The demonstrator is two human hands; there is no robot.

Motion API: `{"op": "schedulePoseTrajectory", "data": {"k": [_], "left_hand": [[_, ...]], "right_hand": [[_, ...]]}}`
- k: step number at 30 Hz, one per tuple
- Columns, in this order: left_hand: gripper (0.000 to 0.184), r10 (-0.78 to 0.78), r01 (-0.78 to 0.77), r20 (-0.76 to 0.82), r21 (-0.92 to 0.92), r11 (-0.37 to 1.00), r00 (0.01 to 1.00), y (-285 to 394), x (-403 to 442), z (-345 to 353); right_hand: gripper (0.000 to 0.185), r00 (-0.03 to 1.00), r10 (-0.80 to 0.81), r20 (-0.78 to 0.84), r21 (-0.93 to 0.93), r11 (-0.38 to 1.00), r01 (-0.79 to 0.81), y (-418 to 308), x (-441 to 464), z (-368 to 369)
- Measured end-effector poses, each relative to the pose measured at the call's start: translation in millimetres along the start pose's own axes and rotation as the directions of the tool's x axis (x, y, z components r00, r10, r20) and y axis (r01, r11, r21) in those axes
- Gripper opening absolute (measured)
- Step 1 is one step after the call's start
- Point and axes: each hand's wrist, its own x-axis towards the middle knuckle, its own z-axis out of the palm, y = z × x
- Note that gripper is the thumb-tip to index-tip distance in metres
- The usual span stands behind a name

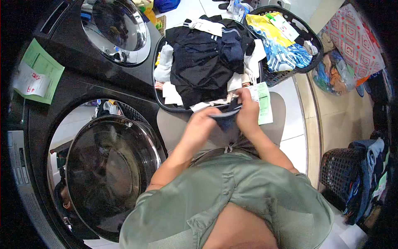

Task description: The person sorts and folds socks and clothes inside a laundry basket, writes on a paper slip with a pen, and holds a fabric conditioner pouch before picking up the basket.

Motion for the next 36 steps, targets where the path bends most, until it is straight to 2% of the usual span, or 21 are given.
{"op": "schedulePoseTrajectory", "data": {"k": [3, 4, 5, 7, 10, 11, 12, 14, 15, 17, 18, 19, 20, 21, 23, 24, 25, 27, 30, 35, 36], "left_hand": [[0.022, 0.047, -0.05, 0.163, 0.016, 0.999, 0.986, 1.1, -2.8, 23.9], [0.026, 0.081, -0.09, 0.165, 0.046, 0.995, 0.983, 0.4, -0.1, 23.8], [0.027, 0.048, -0.045, -0.002, 0.291, 0.956, 0.999, -0.3, 7.0, 9.0], [0.023, 0.237, -0.062, -0.373, 0.425, 0.903, 0.897, -29.8, 30.8, -26.6], [0.024, 0.327, -0.16, -0.385, 0.406, 0.9, 0.863, -28.2, 33.0, -20.2], [0.024, 0.327, -0.161, -0.383, 0.406, 0.9, 0.864, -22.9, 30.2, -17.0], [0.025, 0.132, -0.087, -0.302, 0.158, 0.984, 0.944, -11.5, 21.8, -11.2], [0.029, -0.085, 0.102, 0.127, -0.14, 0.985, 0.988, -0.1, 9.4, 1.6], [0.033, -0.113, 0.187, 0.41, -0.144, 0.972, 0.905, -2.4, 7.7, 6.8], [0.027, -0.051, 0.174, 0.247, -0.506, 0.845, 0.968, 9.2, 15.0, -8.0], [0.03, -0.031, 0.08, 0.105, -0.496, 0.865, 0.994, 24.1, 23.8, -4.0], [0.033, -0.07, 0.087, 0.061, -0.362, 0.928, 0.996, -1.2, 41.7, -28.2], [0.031, -0.184, 0.17, -0.019, -0.29, 0.942, 0.983, 6.9, 38.8, -12.6], [0.028, -0.294, 0.266, -0.105, -0.222, 0.938, 0.95, 10.9, 34.6, 10.6], [0.029, -0.314, 0.322, 0.07, -0.25, 0.913, 0.947, 2.7, 21.5, 27.7], [0.029, -0.296, 0.328, 0.149, -0.3, 0.896, 0.943, -0.1, 15.4, 33.2], [0.03, -0.27, 0.325, 0.198, -0.356, 0.876, 0.942, -3.6, 10.4, 36.6], [0.031, -0.239, 0.271, 0.128, -0.455, 0.848, 0.962, -13.5, 14.7, 39.0], [0.033, -0.227, 0.175, -0.034, -0.529, 0.831, 0.973, -29.1, 28.6, 50.6], [0.036, -0.211, 0.038, -0.258, -0.545, 0.837, 0.943, -37.2, 30.8, 51.7], [0.037, -0.207, 0.01, -0.31, -0.536, 0.844, 0.928, -31.5, 30.5, 44.3]], "right_hand": [[0.023, 0.991, -0.038, -0.125, -0.147, 0.989, 0.02, 13.6, 15.2, -1.6], [0.023, 0.978, 0.204, 0.034, 0.344, 0.917, -0.203, 12.9, 18.1, -6.5], [0.023, 0.903, 0.324, 0.284, 0.701, 0.572, -0.426, 10.6, 21.3, -11.1], [0.031, 0.718, 0.244, 0.652, 0.745, -0.026, -0.667, -14.7, 6.2, -20.3], [0.035, 0.698, 0.188, 0.691, 0.713, -0.015, -0.701, -23.6, -2.2, -18.9], [0.036, 0.852, 0.262, 0.453, 0.688, 0.505, -0.521, -17.6, -2.0, -19.7], [0.037, 0.964, 0.178, 0.197, 0.402, 0.882, -0.246, -13.4, -1.8, -19.0], [0.03, 0.994, -0.053, -0.1, 0.013, 0.998, 0.055, 1.5, 10.3, -10.2], [0.024, 0.955, -0.249, -0.16, -0.142, 0.963, 0.228, 9.8, 18.9, -7.2], [0.015, 0.938, -0.347, 0.009, -0.118, 0.931, 0.345, 2.8, 18.6, -18.8], [0.013, 0.95, -0.094, 0.297, 0.439, 0.897, -0.049, -16.0, 14.2, -31.4], [0.013, 0.77, -0.039, 0.636, 0.684, 0.492, -0.539, -25.4, 11.7, -38.3], [0.019, 0.636, -0.245, 0.732, 0.671, 0.423, -0.609, -7.4, 7.5, -27.7], [0.031, 0.628, -0.362, 0.688, 0.711, 0.162, -0.685, -12.4, -0.4, -21.0], [0.047, 0.581, -0.471, 0.664, 0.576, -0.173, -0.799, -17.5, -16.2, -12.9], [0.056, 0.542, -0.64, 0.544, 0.595, -0.162, -0.787, -23.4, -7.4, -8.3], [0.088, 0.568, -0.497, 0.656, 0.566, -0.173, -0.806, -22.6, -15.0, -13.6], [0.097, 0.609, -0.417, 0.675, 0.538, -0.286, -0.793, -52.4, -11.9, -24.5], [0.094, 0.588, -0.204, 0.783, 0.537, -0.258, -0.803, -56.2, -11.7, -17.2], [0.083, 0.58, -0.29, 0.761, 0.518, -0.267, -0.813, -38.6, -22.6, -17.7], [0.07, 0.596, -0.28, 0.752, 0.604, -0.07, -0.794, -32.5, -22.1, -22.8]]}}
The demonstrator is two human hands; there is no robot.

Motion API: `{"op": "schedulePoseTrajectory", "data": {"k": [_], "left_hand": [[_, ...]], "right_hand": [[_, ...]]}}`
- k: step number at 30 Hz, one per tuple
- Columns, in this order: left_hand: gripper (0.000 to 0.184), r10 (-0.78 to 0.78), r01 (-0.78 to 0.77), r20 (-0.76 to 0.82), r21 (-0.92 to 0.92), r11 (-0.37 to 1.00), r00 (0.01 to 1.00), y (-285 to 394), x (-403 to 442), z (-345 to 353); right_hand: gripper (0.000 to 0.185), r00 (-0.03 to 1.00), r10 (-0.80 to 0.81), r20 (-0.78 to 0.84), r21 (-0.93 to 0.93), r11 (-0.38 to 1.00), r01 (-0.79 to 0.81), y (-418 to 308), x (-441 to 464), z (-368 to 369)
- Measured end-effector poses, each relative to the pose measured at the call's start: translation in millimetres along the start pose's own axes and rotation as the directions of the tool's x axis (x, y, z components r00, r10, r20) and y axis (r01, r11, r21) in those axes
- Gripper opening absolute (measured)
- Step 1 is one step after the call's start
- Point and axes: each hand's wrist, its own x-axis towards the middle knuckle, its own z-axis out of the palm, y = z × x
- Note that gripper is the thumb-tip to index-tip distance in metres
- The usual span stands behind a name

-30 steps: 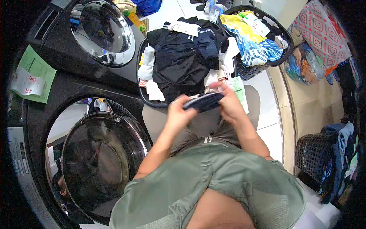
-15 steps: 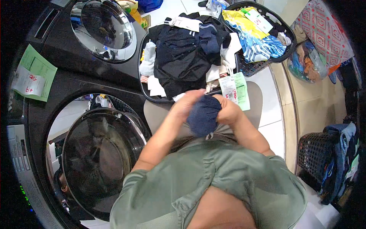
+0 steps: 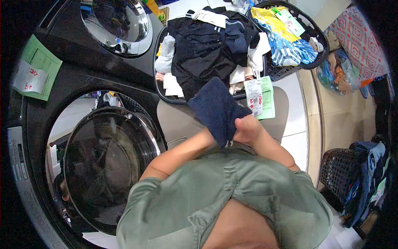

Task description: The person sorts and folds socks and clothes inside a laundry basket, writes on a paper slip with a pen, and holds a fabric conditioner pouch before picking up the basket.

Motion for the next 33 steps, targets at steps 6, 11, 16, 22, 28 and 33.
{"op": "schedulePoseTrajectory", "data": {"k": [6, 11, 16, 22, 28, 33], "left_hand": [[0.02, 0.24, -0.374, 0.306, 0.524, 0.765, 0.921, 78.4, -7.5, -28.5], [0.018, 0.633, -0.621, 0.01, 0.204, 0.756, 0.774, 143.8, 10.4, -26.1], [0.016, 0.79, -0.745, -0.027, 0.312, 0.589, 0.613, 139.0, 62.8, -38.5], [0.018, 0.771, -0.668, -0.091, 0.443, 0.598, 0.63, 132.2, 81.6, -50.3], [0.018, 0.767, -0.696, -0.089, 0.362, 0.619, 0.636, 131.1, 77.6, -68.3], [0.053, 0.856, -0.37, 0.086, 0.92, 0.127, 0.51, 127.2, 69.2, -79.9]], "right_hand": [[0.053, 0.983, -0.013, -0.181, -0.831, 0.537, -0.145, -17.3, 10.5, 3.4], [0.04, 0.937, -0.213, -0.278, -0.343, 0.933, 0.11, -75.2, 16.0, -11.2], [0.031, 0.876, -0.251, -0.412, -0.438, 0.897, 0.051, -114.6, 7.2, -33.8], [0.011, 0.593, -0.648, -0.477, -0.835, 0.545, -0.077, -114.4, 10.5, -57.7], [0.018, 0.657, -0.618, -0.431, -0.834, 0.551, -0.028, -112.1, 37.3, -50.5], [0.028, 0.468, -0.882, 0.055, -0.955, -0.183, -0.233, -193.1, 102.0, -106.6]]}}
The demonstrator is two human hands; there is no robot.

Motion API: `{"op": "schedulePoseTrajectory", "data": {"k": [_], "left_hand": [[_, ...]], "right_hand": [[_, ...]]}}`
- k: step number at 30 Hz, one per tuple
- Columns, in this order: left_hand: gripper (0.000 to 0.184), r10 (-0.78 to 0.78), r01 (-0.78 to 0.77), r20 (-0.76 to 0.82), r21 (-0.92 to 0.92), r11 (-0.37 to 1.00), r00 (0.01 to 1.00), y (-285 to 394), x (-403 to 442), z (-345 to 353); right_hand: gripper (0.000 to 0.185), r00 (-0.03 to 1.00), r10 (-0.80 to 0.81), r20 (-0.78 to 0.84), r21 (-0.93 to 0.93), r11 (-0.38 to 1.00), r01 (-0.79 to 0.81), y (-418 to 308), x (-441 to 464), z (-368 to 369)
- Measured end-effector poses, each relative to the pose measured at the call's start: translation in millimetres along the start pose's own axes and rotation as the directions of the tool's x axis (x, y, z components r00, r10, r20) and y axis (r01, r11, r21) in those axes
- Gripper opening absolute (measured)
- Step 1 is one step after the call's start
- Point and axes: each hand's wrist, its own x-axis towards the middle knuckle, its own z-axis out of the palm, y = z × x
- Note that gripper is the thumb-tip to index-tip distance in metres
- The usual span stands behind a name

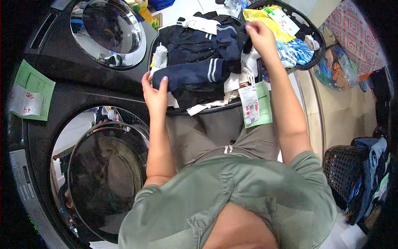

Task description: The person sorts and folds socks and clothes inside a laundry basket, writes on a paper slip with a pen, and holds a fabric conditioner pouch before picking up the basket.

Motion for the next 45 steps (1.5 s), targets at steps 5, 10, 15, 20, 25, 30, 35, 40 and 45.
{"op": "schedulePoseTrajectory", "data": {"k": [5, 10, 15, 20, 25, 30, 35, 40, 45], "left_hand": [[0.059, 0.337, -0.291, -0.069, 0.358, 0.887, 0.939, 27.3, -18.8, -6.5], [0.045, 0.241, -0.245, -0.043, -0.191, 0.951, 0.97, 27.2, -14.2, -29.6], [0.074, 0.447, -0.232, 0.066, -0.781, 0.58, 0.892, 113.2, 12.8, -16.1], [0.039, 0.37, 0.131, 0.521, -0.695, 0.707, 0.769, 108.6, 27.7, -16.6], [0.023, 0.249, 0.63, 0.728, -0.68, 0.374, 0.638, 57.9, 30.2, -31.2], [0.015, 0.039, 0.51, 0.63, -0.662, 0.55, 0.776, 15.0, 60.5, -47.2], [0.015, -0.005, 0.214, 0.573, -0.298, 0.93, 0.82, -28.5, 56.7, -6.8], [0.018, -0.034, 0.226, 0.492, -0.337, 0.914, 0.87, -37.8, 47.7, -1.5], [0.029, 0.033, 0.04, 0.41, -0.167, 0.985, 0.911, -20.9, 35.7, -14.0]], "right_hand": [[0.04, 0.762, 0.021, 0.647, -0.219, 0.962, 0.16, 34.5, 66.7, 47.9], [0.041, 0.827, -0.068, 0.559, -0.152, 0.971, 0.183, -17.5, 94.3, 16.4], [0.019, 0.378, -0.157, 0.912, 0.208, 0.973, -0.099, -209.6, 18.1, -39.5], [0.018, 0.707, -0.24, 0.665, 0.639, 0.672, -0.373, -214.2, 13.7, -46.4], [0.017, 0.86, -0.039, 0.509, 0.75, 0.51, -0.421, -165.8, -5.0, -42.5], [0.019, 0.795, 0.285, 0.536, 0.451, 0.699, -0.555, -111.1, -69.9, -9.5], [0.022, 0.764, 0.48, 0.431, 0.279, 0.735, -0.619, -74.1, -126.2, 19.3], [0.022, 0.726, 0.533, 0.434, 0.246, 0.705, -0.665, -67.1, -136.6, 21.4], [0.016, 0.821, 0.438, 0.366, 0.363, 0.745, -0.559, -63.4, -139.6, 22.1]]}}
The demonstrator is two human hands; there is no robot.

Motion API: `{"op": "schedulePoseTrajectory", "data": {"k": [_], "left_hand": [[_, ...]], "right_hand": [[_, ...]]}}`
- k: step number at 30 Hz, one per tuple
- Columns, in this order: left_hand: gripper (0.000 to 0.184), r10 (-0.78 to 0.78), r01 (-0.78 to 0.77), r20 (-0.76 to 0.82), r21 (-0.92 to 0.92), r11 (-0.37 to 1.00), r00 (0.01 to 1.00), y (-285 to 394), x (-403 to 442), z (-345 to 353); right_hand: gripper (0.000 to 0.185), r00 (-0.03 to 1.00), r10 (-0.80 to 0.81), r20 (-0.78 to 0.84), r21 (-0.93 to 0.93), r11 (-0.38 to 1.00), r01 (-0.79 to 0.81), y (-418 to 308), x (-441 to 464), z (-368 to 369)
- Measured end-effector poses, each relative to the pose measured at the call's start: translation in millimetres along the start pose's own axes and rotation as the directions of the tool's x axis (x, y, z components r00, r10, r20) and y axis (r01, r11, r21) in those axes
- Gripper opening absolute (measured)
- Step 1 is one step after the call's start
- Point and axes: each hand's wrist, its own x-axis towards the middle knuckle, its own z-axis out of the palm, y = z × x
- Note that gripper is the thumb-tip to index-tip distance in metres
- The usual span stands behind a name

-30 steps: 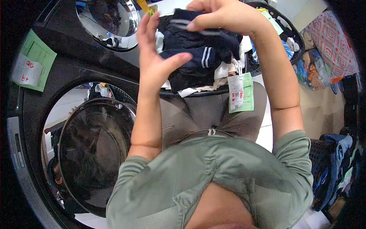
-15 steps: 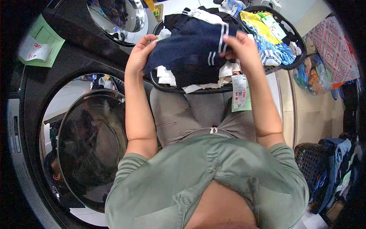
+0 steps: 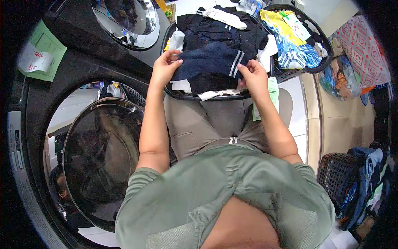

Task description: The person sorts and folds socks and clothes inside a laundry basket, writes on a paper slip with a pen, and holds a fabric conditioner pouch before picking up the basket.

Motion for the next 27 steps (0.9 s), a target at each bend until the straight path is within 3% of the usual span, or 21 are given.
{"op": "schedulePoseTrajectory", "data": {"k": [1, 2, 3, 4, 5, 7, 9, 11, 12, 13, 15, 17, 19, 21, 23, 25, 27], "left_hand": [[0.029, 0.152, -0.091, -0.166, 0.328, 0.94, 0.974, 10.6, -4.0, 3.0], [0.028, 0.465, -0.26, -0.22, 0.595, 0.761, 0.858, 20.5, -8.3, 6.3], [0.023, 0.424, -0.32, -0.249, 0.367, 0.873, 0.871, 47.7, -23.6, 18.4], [0.021, 0.076, -0.082, -0.057, -0.111, 0.99, 0.995, 74.2, -44.9, 35.7], [0.02, 0.253, -0.258, -0.054, -0.234, 0.937, 0.966, 67.2, -53.7, 59.8], [0.02, 0.099, -0.102, -0.025, -0.216, 0.971, 0.995, 62.2, -62.8, 76.6], [0.02, 0.036, -0.072, -0.181, -0.197, 0.978, 0.983, 51.9, -51.6, 66.4], [0.018, -0.064, -0.046, -0.283, -0.363, 0.93, 0.957, 62.1, -42.0, 35.9], [0.016, -0.049, -0.036, -0.317, -0.255, 0.966, 0.947, 60.3, -33.9, 9.3], [0.014, -0.076, -0.079, -0.338, -0.421, 0.904, 0.938, 79.3, -33.3, -9.4], [0.01, -0.027, -0.204, -0.407, -0.513, 0.834, 0.913, 94.6, -20.0, -46.5], [0.012, 0.038, -0.224, -0.409, -0.419, 0.88, 0.912, 104.8, -8.0, -75.2], [0.017, 0.074, -0.216, -0.374, -0.354, 0.91, 0.924, 109.4, -1.2, -86.8], [0.022, 0.192, -0.246, -0.313, -0.143, 0.959, 0.93, 118.0, -0.5, -79.1], [0.026, 0.091, -0.103, -0.187, -0.058, 0.993, 0.978, 102.1, 5.9, -65.2], [0.029, 0.096, -0.085, -0.087, 0.126, 0.988, 0.992, 106.2, -3.6, -42.1], [0.032, 0.094, -0.085, -0.024, 0.251, 0.964, 0.995, 99.6, -3.8, -23.6]], "right_hand": [[0.016, 1.0, -0.002, -0.003, 0.003, 1.0, 0.002, 0.7, -1.2, 4.8], [0.014, 0.976, -0.197, -0.092, 0.0, 0.98, 0.198, 1.2, -3.3, 14.5], [0.013, 0.909, -0.377, -0.178, -0.021, 0.925, 0.38, 1.6, -8.6, 24.7], [0.015, 0.906, -0.413, -0.096, -0.092, 0.91, 0.405, -8.7, -20.3, 31.3], [0.016, 0.916, -0.399, 0.044, -0.107, 0.909, 0.402, -12.2, -30.9, 36.4], [0.017, 0.878, -0.444, 0.176, -0.09, 0.881, 0.464, -9.0, -41.0, 44.7], [0.017, 0.925, -0.38, 0.017, -0.005, 0.925, 0.381, 3.2, -32.3, 39.2], [0.017, 0.967, -0.208, -0.144, 0.011, 0.977, 0.212, 2.5, -22.4, 20.4], [0.018, 0.981, -0.147, -0.122, -0.066, 0.988, 0.14, 7.8, -13.1, 13.8], [0.019, 0.991, -0.087, -0.106, -0.14, 0.988, 0.072, 12.2, -2.4, 9.3], [0.024, 0.998, 0.009, -0.062, -0.18, 0.983, -0.02, 15.9, 10.7, 8.3], [0.027, 0.992, 0.012, -0.128, -0.061, 0.998, -0.02, 12.0, 12.2, 15.0], [0.02, 0.989, 0.001, -0.151, -0.14, 0.99, -0.023, 4.8, 12.8, 18.6], [0.014, 0.979, -0.185, -0.09, -0.249, 0.956, 0.157, 8.5, 20.4, 19.6], [0.02, 0.968, -0.226, -0.105, -0.149, 0.966, 0.21, -0.6, 22.5, 28.2], [0.019, 0.973, -0.229, 0.001, -0.09, 0.969, 0.228, -41.7, 15.2, 36.4], [0.017, 0.959, -0.215, 0.184, 0.097, 0.975, 0.2, -80.0, 4.6, 57.0]]}}
